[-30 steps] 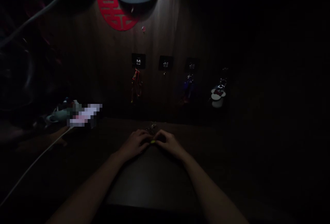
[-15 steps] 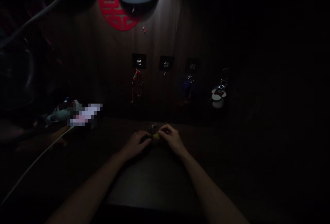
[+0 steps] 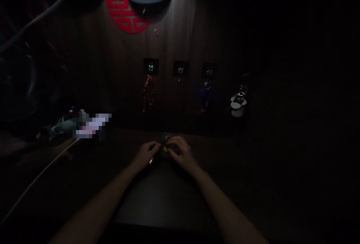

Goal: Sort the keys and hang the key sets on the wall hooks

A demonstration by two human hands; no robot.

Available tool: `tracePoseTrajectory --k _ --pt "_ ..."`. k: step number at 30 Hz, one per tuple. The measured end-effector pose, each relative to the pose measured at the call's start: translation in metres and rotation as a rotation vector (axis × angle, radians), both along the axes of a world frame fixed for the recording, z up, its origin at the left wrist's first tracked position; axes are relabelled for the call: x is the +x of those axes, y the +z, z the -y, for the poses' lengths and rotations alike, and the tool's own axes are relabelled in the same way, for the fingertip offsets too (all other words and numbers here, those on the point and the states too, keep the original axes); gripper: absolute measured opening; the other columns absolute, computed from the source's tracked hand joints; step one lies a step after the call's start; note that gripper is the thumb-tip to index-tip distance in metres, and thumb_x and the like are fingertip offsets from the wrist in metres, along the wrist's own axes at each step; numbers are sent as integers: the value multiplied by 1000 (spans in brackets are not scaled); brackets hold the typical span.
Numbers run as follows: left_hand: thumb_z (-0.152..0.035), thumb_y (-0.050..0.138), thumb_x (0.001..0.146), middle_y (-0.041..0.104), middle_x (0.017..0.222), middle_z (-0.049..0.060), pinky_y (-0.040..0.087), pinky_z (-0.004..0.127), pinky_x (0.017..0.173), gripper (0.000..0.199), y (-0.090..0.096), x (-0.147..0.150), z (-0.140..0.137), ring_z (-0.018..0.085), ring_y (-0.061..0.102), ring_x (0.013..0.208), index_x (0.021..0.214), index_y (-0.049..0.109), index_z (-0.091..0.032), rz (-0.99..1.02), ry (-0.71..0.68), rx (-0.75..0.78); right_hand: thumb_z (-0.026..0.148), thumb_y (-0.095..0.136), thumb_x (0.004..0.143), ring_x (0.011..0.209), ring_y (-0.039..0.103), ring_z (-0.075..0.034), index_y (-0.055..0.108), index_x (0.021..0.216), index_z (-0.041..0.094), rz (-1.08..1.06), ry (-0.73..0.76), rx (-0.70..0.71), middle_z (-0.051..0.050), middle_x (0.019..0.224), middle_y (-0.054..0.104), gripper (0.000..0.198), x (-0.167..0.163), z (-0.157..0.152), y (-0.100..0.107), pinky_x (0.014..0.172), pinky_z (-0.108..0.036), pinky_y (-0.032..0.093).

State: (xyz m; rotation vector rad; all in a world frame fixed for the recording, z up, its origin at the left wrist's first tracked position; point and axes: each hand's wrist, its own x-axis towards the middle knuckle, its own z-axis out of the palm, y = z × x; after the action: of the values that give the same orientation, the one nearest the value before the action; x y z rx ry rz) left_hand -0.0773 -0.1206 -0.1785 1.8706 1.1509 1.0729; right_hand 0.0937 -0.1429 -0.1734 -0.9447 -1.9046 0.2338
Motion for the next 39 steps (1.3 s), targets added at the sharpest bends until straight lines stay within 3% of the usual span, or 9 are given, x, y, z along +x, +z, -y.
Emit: tracePoseTrajectory --k 3,7,12,17,22,25,29,33,39 --pt "-40 43 76 61 67 0 41 22 60 32 -3 0 -2 15 55 66 71 63 -15 -34 14 21 19 55 76 98 50 -19 59 99 25 176 26 59 -5 102 57 24 -3 5 -1 86 -36 40" --pt "-41 43 76 60 63 -1 39 21 58 34 -6 1 -3 14 54 63 67 63 -15 -92 7 27 17 53 77 95 48 -20 58 98 23 319 -12 73 -6 99 57 22 -3 6 -2 83 -35 41" --pt "-47 39 79 61 61 0 38 22 55 43 -5 2 0 15 53 61 68 65 -14 -79 8 5 12 51 76 92 47 -20 58 92 22 335 -50 45 -5 95 58 19 -2 5 0 81 -34 40" --pt "-52 37 79 55 53 -1 35 21 52 50 -7 2 -1 14 51 56 61 63 -13 -91 14 -16 12 51 75 88 50 -16 56 90 23 274 64 -52 -2 91 59 19 -4 8 2 82 -32 39" --pt "-49 39 79 54 53 -2 35 22 52 45 -5 0 -2 13 51 55 59 60 -15 -114 55 45 19 55 75 86 54 -15 57 78 22 61 151 -131 -1 86 60 4 -8 7 4 85 -32 38" --pt "-43 42 79 64 71 -1 41 22 63 34 2 -1 1 15 57 70 73 63 -17 -39 54 100 24 59 73 81 55 -15 58 72 21 -176 135 -205 -1 81 60 3 -9 2 4 75 -28 41" --pt "-38 46 79 67 92 0 43 24 79 27 8 1 9 16 59 89 91 64 -21 57 -83 69 27 61 69 73 54 -14 58 68 20 -358 59 -299 1 74 57 8 -8 -2 5 68 -25 40" --pt "-32 58 72 67 95 1 45 26 79 27 5 6 12 17 61 88 95 62 -20 52 -117 27 30 64 66 71 53 -14 59 66 20 -457 40 -361 1 71 56 12 -8 -3 5 68 -25 40" --pt "-29 56 73 67 92 2 46 26 78 20 3 4 9 17 61 86 91 62 -19 36 -57 61 33 67 63 72 54 -15 60 65 19 -566 20 -396 1 69 59 16 -5 -6 4 68 -26 41"
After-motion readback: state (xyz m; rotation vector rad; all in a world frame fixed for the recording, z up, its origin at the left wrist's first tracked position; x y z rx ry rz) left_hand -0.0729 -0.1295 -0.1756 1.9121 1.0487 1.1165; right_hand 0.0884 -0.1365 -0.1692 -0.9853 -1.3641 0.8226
